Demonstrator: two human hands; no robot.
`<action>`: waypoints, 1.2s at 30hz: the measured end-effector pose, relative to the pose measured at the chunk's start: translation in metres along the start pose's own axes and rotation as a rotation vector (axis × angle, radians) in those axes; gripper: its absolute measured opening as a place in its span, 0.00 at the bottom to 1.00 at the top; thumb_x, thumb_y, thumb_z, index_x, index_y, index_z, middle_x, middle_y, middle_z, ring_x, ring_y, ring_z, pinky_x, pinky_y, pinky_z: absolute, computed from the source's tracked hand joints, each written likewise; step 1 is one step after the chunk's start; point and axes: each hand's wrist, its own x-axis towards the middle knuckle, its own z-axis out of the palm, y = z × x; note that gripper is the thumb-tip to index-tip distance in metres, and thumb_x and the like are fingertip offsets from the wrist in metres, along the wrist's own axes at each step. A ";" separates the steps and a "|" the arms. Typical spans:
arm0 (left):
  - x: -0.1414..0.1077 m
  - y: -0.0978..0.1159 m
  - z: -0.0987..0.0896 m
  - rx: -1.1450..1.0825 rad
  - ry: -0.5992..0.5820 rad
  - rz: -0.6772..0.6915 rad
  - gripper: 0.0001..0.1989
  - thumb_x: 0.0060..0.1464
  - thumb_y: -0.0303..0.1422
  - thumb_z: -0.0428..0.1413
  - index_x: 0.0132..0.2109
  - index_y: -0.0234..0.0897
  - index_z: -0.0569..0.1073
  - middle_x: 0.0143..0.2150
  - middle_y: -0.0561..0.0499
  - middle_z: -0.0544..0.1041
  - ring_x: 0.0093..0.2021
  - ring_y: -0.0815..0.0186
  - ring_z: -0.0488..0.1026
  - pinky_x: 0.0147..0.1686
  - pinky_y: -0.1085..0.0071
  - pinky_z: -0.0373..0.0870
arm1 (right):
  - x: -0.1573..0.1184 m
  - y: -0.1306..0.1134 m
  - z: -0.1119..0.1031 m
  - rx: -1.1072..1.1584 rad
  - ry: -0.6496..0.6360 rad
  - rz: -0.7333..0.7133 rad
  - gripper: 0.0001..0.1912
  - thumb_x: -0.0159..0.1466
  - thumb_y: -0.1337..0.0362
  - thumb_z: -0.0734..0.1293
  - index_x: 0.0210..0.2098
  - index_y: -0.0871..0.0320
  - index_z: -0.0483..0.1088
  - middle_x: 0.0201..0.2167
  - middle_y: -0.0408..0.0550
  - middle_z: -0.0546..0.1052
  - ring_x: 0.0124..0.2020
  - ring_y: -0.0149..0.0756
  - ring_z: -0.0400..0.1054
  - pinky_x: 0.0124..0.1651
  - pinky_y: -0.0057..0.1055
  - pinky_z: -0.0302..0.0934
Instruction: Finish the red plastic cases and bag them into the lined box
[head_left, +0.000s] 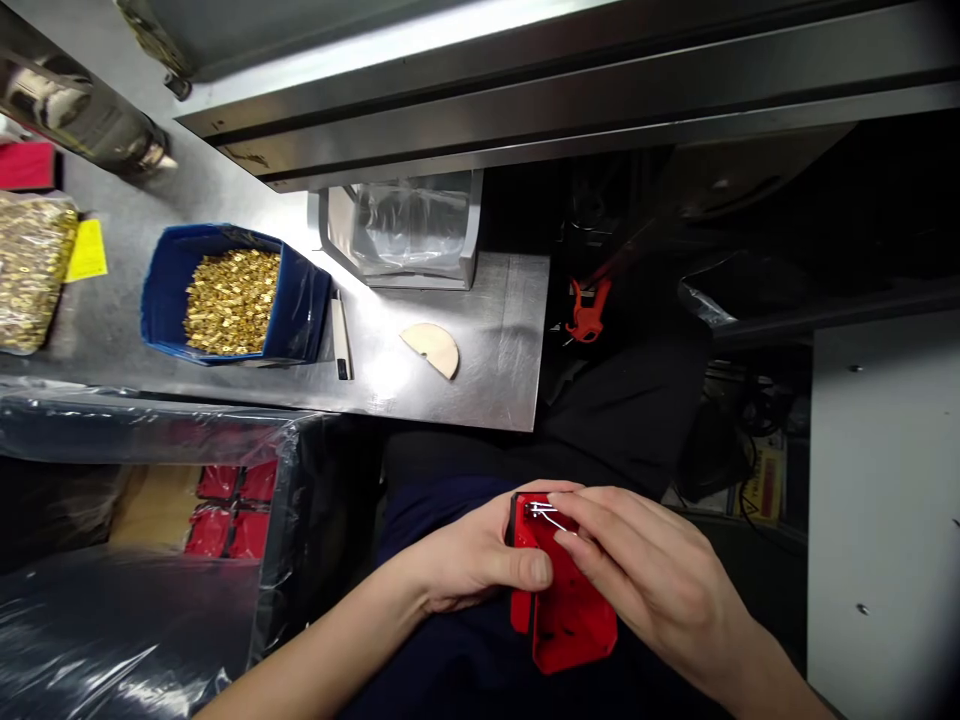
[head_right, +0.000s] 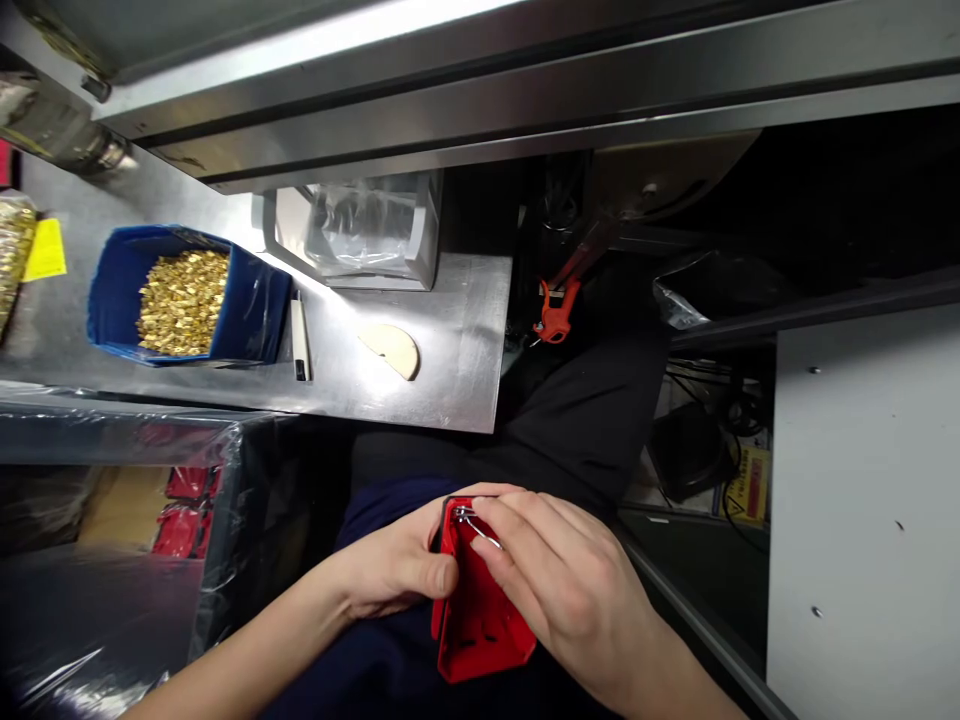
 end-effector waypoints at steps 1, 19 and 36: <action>0.000 0.000 0.000 -0.001 0.009 0.001 0.46 0.43 0.44 0.76 0.66 0.40 0.67 0.63 0.37 0.74 0.66 0.47 0.70 0.67 0.53 0.60 | 0.000 0.000 0.000 -0.029 0.003 -0.017 0.15 0.71 0.73 0.67 0.57 0.66 0.71 0.48 0.54 0.80 0.48 0.40 0.75 0.55 0.37 0.71; 0.005 -0.002 -0.002 -0.013 -0.044 -0.029 0.42 0.47 0.46 0.73 0.65 0.38 0.70 0.51 0.41 0.81 0.53 0.54 0.79 0.57 0.62 0.70 | 0.001 0.002 0.000 -0.124 -0.121 -0.039 0.17 0.72 0.74 0.64 0.60 0.68 0.70 0.51 0.60 0.80 0.50 0.48 0.75 0.54 0.45 0.73; 0.009 0.003 -0.001 -0.025 -0.131 -0.054 0.42 0.48 0.45 0.73 0.65 0.33 0.70 0.57 0.34 0.79 0.58 0.46 0.77 0.58 0.56 0.70 | -0.006 0.019 -0.010 0.026 -0.124 -0.093 0.21 0.72 0.75 0.64 0.63 0.63 0.68 0.56 0.57 0.79 0.56 0.43 0.75 0.57 0.40 0.75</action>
